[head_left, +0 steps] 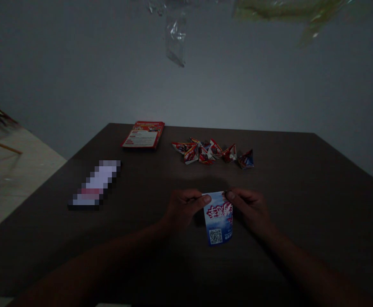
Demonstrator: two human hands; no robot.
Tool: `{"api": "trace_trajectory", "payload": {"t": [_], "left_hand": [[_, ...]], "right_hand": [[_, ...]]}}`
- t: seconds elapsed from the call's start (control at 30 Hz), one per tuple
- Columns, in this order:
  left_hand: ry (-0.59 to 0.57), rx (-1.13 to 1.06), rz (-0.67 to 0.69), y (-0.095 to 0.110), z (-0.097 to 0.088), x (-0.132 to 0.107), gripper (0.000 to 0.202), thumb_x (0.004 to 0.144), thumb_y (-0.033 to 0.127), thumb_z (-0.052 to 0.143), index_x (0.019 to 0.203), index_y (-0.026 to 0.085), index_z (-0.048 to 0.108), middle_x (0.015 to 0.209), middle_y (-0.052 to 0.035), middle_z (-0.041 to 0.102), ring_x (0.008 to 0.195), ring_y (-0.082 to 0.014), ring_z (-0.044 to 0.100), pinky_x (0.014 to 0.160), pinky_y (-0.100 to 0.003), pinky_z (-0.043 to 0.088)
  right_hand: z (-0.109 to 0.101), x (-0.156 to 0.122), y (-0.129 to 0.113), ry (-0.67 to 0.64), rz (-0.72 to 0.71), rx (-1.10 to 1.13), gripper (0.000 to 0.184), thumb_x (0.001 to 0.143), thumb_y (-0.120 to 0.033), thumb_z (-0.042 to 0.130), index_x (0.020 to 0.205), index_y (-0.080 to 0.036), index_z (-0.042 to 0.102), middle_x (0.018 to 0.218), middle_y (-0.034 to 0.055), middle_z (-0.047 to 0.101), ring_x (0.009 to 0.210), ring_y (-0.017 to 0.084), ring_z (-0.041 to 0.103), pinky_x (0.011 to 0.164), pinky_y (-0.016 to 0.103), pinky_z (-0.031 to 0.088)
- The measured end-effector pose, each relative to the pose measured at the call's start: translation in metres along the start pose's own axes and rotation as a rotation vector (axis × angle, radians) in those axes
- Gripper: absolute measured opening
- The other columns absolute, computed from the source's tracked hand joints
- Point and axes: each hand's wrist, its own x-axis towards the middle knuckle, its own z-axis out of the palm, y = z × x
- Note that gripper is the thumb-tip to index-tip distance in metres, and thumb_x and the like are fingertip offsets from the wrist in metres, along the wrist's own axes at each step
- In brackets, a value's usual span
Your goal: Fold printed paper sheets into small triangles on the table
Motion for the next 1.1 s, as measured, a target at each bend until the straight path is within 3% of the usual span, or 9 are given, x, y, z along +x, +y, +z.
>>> {"api": "trace_trajectory", "payload": {"t": [0.27, 0.63, 0.87, 1.1], "left_hand": [[-0.02, 0.076, 0.026, -0.0006, -0.0017, -0.0007, 0.032, 0.075, 0.039, 0.063, 0.057, 0.013, 0.06, 0.052, 0.0038, 0.043, 0.051, -0.0073, 0.038, 0.048, -0.02, 0.028], [-0.061, 0.054, 0.145, 0.0005, -0.0014, -0.0011, 0.026, 0.078, 0.031, 0.062, 0.059, 0.012, 0.061, 0.055, 0.0027, 0.049, 0.054, -0.0072, 0.044, 0.051, -0.019, 0.033], [-0.044, 0.076, 0.178, 0.0004, -0.0033, -0.0019, 0.028, 0.079, 0.032, 0.061, 0.058, 0.013, 0.06, 0.056, 0.0023, 0.05, 0.053, -0.0074, 0.044, 0.051, -0.02, 0.033], [-0.032, 0.1, 0.182, -0.0017, -0.003, -0.0017, 0.028, 0.079, 0.034, 0.062, 0.06, 0.013, 0.062, 0.057, 0.0009, 0.052, 0.055, -0.0085, 0.047, 0.051, -0.02, 0.035]], "right_hand": [[0.0019, 0.0001, -0.0031, 0.085, -0.018, -0.036, 0.021, 0.076, -0.039, 0.066, 0.07, -0.019, 0.07, 0.064, 0.0018, 0.066, 0.059, 0.015, 0.058, 0.054, 0.024, 0.045], [0.001, -0.0049, -0.0081, 0.056, -0.25, -0.208, 0.024, 0.083, -0.03, 0.058, 0.063, -0.019, 0.064, 0.059, -0.001, 0.056, 0.054, 0.012, 0.051, 0.051, 0.023, 0.039], [-0.0002, -0.0041, 0.0005, 0.084, -0.258, -0.193, 0.012, 0.079, -0.032, 0.063, 0.077, -0.022, 0.068, 0.074, 0.0032, 0.066, 0.066, 0.017, 0.06, 0.059, 0.026, 0.047], [-0.0022, -0.0021, -0.0026, 0.11, -0.277, -0.208, 0.011, 0.079, -0.029, 0.063, 0.072, -0.022, 0.067, 0.07, 0.002, 0.066, 0.065, 0.017, 0.06, 0.058, 0.027, 0.046]]}}
